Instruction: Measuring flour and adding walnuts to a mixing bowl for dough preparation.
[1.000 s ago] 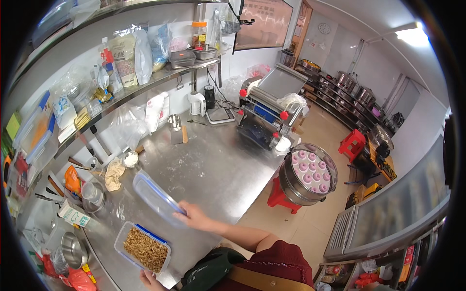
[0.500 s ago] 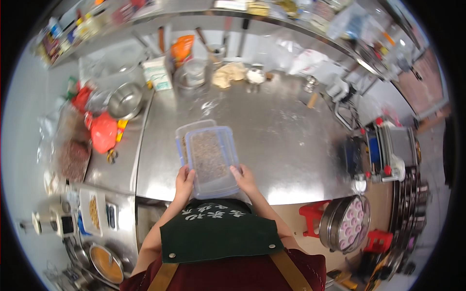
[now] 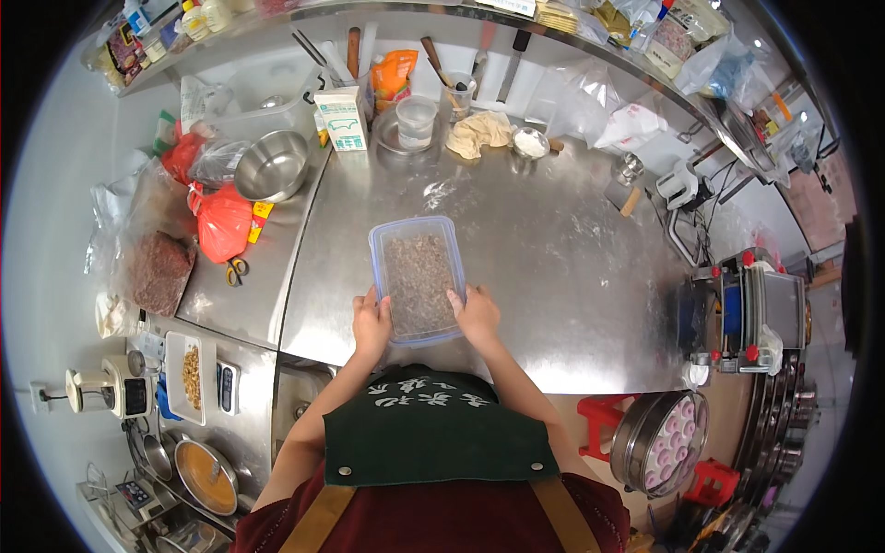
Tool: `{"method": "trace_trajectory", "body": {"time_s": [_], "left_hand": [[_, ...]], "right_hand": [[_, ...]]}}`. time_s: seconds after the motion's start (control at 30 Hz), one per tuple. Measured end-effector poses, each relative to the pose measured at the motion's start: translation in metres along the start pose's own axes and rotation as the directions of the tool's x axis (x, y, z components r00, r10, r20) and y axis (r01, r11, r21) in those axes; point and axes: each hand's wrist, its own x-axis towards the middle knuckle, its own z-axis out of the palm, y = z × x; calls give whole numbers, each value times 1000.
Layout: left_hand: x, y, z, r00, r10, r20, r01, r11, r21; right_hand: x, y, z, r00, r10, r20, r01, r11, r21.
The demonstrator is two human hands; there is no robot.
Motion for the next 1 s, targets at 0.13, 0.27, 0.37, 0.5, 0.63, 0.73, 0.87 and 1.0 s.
{"method": "trace_trajectory", "body": {"time_s": [0.13,0.27,0.37,0.5,0.63,0.73,0.87,1.0], "left_hand": [[5,-9,4,999,-51,1,51,999,-1],[15,-4,19,986,-152,62,160,974,-158],[27,-12,16,867,-244,434,456,737,-498],[24,-33,7,793,-241,560,592,525,-612],[34,-40,2,674,-287,681,727,426,-539],[46,-45,4,619,-297,727,771,405,-491],[46,-33,1,726,-323,607,664,561,-494],[33,-16,11,956,-192,221,261,900,-348]], "right_hand": [[0,0,6,996,-55,-76,57,998,20],[23,23,7,999,44,4,-44,971,234],[40,31,27,966,137,221,-246,760,601],[58,44,66,928,110,356,-345,620,705],[50,60,53,883,45,467,-389,627,675],[45,49,47,850,101,516,-520,304,798],[46,28,22,951,-41,308,-260,434,862],[42,11,4,994,-10,109,-36,913,407]]}}
